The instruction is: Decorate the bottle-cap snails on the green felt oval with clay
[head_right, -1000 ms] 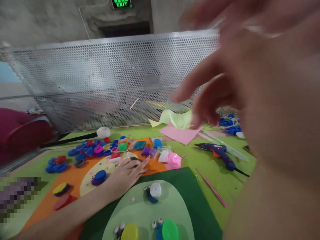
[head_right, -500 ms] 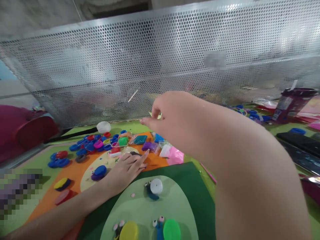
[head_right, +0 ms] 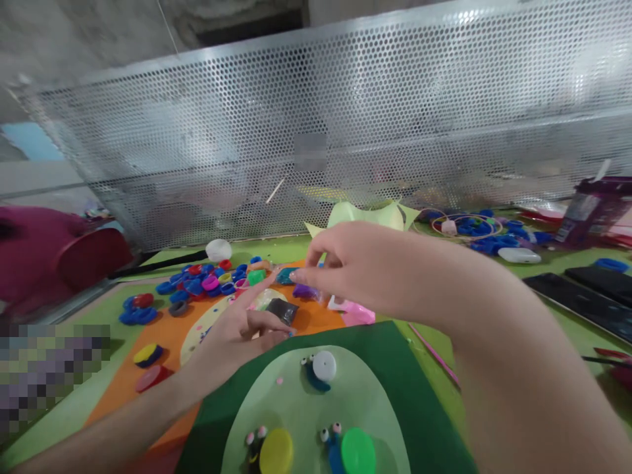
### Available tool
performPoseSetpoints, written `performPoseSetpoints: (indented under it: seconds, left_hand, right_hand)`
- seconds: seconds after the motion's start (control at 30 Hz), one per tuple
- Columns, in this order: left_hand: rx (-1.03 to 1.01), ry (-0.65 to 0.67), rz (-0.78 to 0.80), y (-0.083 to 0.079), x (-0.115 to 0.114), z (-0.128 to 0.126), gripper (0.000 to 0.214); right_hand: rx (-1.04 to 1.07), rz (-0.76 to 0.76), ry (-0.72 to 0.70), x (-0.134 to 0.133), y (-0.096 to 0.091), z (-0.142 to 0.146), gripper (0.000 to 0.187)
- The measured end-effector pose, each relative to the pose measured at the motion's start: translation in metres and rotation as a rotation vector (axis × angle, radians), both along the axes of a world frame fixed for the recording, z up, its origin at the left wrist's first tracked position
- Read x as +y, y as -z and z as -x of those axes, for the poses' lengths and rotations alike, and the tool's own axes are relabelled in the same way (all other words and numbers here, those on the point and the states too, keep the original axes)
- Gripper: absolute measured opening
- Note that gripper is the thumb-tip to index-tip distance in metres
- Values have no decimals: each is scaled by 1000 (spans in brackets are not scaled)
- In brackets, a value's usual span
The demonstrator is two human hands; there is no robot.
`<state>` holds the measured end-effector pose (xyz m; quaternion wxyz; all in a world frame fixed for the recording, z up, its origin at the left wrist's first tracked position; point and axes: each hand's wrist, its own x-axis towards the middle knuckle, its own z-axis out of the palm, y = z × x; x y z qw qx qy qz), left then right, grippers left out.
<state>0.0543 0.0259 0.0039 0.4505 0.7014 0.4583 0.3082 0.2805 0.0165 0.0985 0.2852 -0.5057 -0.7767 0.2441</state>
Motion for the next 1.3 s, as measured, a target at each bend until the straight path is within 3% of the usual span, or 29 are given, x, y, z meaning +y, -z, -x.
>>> performPoseSetpoints:
  seconds: [0.07,0.17,0.3,0.4,0.73,1.03,1.3]
  left_hand:
    - [-229,-38,246,-6,-11,2,84]
    - [-429,-100,459,-4,-28,9,79]
    - [-493,-179,575,7,-45,18,78]
    - [-475,-177,585,15,-47,23,77]
    - [-398,-110,634,24,-30,19,76]
    - [-441,-36,718,32,-30,18,75]
    - [-416,-77,732,29,-32,16,75]
  right_hand:
    - [-33,98,-104,-5,9,12,23]
    - [87,260,-187,-17,41,36,27]
    - [402,477,-225,-34,88,63,27]
    - [494,557,-216,-41,104,74,23]
    - [470,608,-78,-35,116,71,14]
    - [293,574,-25,-37,117,69,14]
    - [321,604,17,-38,116,69,16]
